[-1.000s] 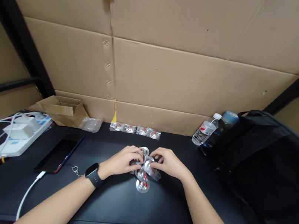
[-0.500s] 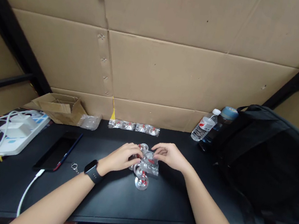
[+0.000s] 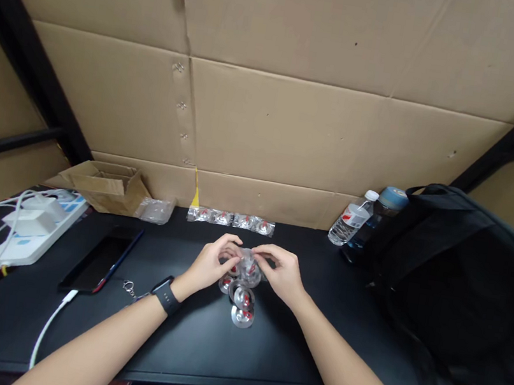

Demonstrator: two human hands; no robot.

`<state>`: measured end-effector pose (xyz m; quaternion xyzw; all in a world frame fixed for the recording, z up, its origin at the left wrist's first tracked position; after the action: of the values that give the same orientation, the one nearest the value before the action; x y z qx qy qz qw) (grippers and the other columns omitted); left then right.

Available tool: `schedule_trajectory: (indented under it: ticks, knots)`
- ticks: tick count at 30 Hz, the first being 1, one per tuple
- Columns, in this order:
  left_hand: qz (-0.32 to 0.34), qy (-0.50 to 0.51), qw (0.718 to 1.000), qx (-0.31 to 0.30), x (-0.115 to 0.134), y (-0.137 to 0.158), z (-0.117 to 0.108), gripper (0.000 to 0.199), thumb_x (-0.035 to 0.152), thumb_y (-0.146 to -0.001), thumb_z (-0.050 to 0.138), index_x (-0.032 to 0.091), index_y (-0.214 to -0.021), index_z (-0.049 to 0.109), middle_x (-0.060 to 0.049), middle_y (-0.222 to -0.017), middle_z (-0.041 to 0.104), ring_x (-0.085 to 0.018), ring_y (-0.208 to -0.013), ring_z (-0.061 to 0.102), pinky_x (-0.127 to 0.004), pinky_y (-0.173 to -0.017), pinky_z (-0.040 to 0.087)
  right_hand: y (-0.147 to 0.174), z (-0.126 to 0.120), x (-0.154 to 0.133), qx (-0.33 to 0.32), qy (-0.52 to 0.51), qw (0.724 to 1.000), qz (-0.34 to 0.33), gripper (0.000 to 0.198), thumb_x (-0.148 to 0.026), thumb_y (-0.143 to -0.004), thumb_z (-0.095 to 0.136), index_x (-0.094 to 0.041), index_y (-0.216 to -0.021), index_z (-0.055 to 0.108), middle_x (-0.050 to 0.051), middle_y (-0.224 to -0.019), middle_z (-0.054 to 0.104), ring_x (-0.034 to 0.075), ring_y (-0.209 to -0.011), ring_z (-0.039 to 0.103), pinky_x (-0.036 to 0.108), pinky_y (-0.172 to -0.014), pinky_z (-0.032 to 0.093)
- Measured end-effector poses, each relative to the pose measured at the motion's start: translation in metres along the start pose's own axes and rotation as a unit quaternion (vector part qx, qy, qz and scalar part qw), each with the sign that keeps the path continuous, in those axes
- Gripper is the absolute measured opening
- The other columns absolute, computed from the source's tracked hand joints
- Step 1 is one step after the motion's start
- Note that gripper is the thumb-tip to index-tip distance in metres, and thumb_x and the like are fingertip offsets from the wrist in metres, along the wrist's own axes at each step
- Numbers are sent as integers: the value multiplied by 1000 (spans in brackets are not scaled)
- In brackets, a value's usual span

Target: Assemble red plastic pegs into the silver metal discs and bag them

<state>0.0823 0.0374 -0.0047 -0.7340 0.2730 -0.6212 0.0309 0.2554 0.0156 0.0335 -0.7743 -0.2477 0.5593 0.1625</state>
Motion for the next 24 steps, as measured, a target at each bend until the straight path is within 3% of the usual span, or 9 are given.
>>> schedule_trajectory:
  ticks: [4, 8, 12, 16, 20, 24]
  knots:
    - [31, -28, 998, 51, 11, 1, -7, 28, 27, -93, 66, 22, -119, 55, -5, -101, 72, -17, -92, 73, -32, -88, 60, -1, 5, 10, -32, -56, 998, 24, 29, -26, -90, 70, -22, -118, 68, 8, -111, 75, 22, -102, 74, 39, -96, 60]
    - [33, -11, 998, 48, 13, 1, -8, 44, 26, -92, 67, 25, -131, 46, -6, -110, 67, -18, -102, 71, -34, -90, 60, -2, 6, 22, -12, -108, 992, 61, 34, -28, -88, 72, -23, -121, 64, 7, -101, 75, 21, -96, 74, 37, -93, 60]
    - [-1, -27, 1000, -14, 7, 0, -1, 54, 27, -92, 67, 26, -138, 41, -5, -105, 65, -15, -88, 72, -26, -73, 62, -3, 5, 30, 29, -147, 984, 101, 46, -30, -82, 78, -24, -123, 59, 5, -96, 73, 19, -88, 73, 34, -85, 60]
    - [23, -64, 997, 40, 14, 0, -13, 47, 28, -94, 63, 26, -136, 43, -3, -99, 62, -14, -85, 69, -23, -68, 59, -3, 10, 37, 12, -191, 971, 144, 53, -31, -79, 81, -24, -125, 56, 4, -92, 73, 18, -82, 72, 33, -78, 60]
    - [129, -158, 972, 120, 45, 6, -29, 43, 26, -91, 64, 23, -131, 48, -9, -113, 58, -18, -97, 65, -32, -81, 58, -4, 8, 41, 39, -220, 961, 160, 53, -32, -77, 84, -23, -121, 57, 3, -88, 74, 19, -83, 72, 33, -79, 60]
    - [265, -332, 905, -3, 75, 14, -3, 54, 30, -81, 77, 23, -131, 56, -12, -129, 59, -29, -121, 56, -45, -102, 48, -5, 4, 38, 65, -236, 954, 174, 52, -34, -75, 87, -23, -117, 59, 4, -89, 76, 19, -79, 72, 34, -77, 60]
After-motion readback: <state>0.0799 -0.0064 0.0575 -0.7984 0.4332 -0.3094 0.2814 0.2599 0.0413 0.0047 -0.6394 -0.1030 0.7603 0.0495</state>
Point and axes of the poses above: each hand's wrist, its own y-axis away from the middle knuckle, its own z-axis out of the palm, x = y × z, the point moved 8 cm from there along -y, towards the middle knuckle
